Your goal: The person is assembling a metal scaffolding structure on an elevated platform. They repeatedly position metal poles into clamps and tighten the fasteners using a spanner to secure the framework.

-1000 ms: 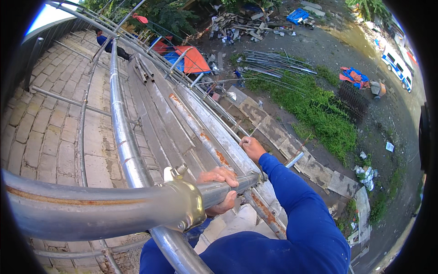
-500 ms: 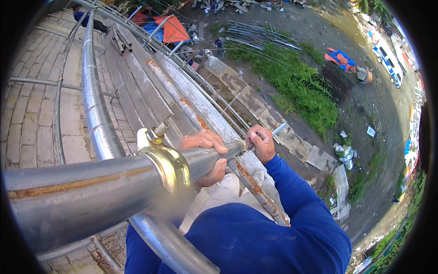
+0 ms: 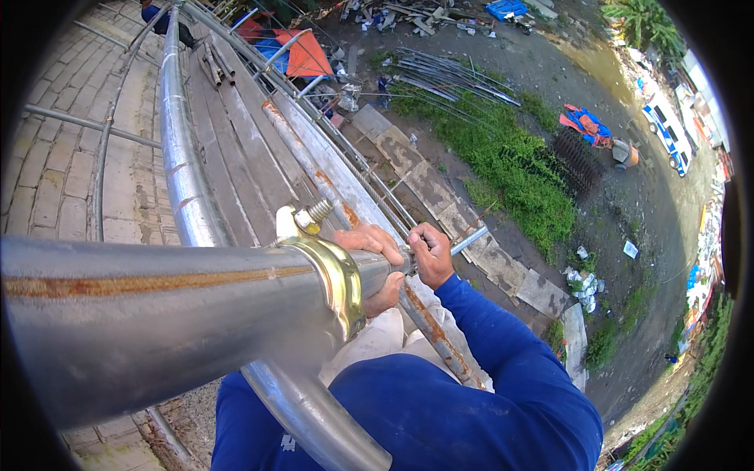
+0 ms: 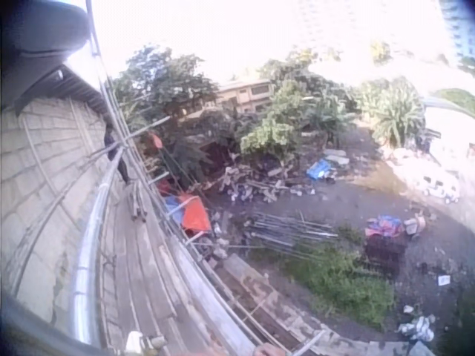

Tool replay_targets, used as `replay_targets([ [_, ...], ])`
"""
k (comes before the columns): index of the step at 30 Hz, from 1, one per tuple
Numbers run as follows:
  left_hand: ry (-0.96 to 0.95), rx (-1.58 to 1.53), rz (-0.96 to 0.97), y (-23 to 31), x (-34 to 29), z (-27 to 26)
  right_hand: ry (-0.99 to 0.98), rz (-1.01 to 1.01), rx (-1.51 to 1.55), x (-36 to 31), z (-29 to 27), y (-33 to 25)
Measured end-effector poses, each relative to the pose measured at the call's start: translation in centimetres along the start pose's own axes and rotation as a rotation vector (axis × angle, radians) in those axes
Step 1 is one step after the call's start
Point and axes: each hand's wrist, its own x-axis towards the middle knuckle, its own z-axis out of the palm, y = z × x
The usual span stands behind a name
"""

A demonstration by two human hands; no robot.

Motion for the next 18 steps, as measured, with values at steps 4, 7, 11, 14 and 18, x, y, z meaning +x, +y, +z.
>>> replay_targets([
  [4, 0.014, -0.009, 0.009, -0.2, -0.1, 0.2, 0.034, -0.02, -0.09, 1.0, 0.6, 0.0],
  [7, -0.001, 0.0, 0.005, -0.2, 0.1, 0.0, -0.083, -0.156, -0.111, 2.0, 0.1, 0.3],
  [11, -0.012, 0.02, -0.018, 0.1, -0.2, -0.2, -0.253, -0.128, -0.248, 2.9, -0.8, -0.5],
  [14, -0.047, 0.024, -0.025, 0.0, -0.1, -0.3, -0.273, -0.102, -0.243, 4.1, -0.6, -0.2],
  [18, -0.09, 0.027, -0.063, 0.4, 0.2, -0.2, -0.195, -0.078, -0.293, 6.0, 0.6, 1.6],
])
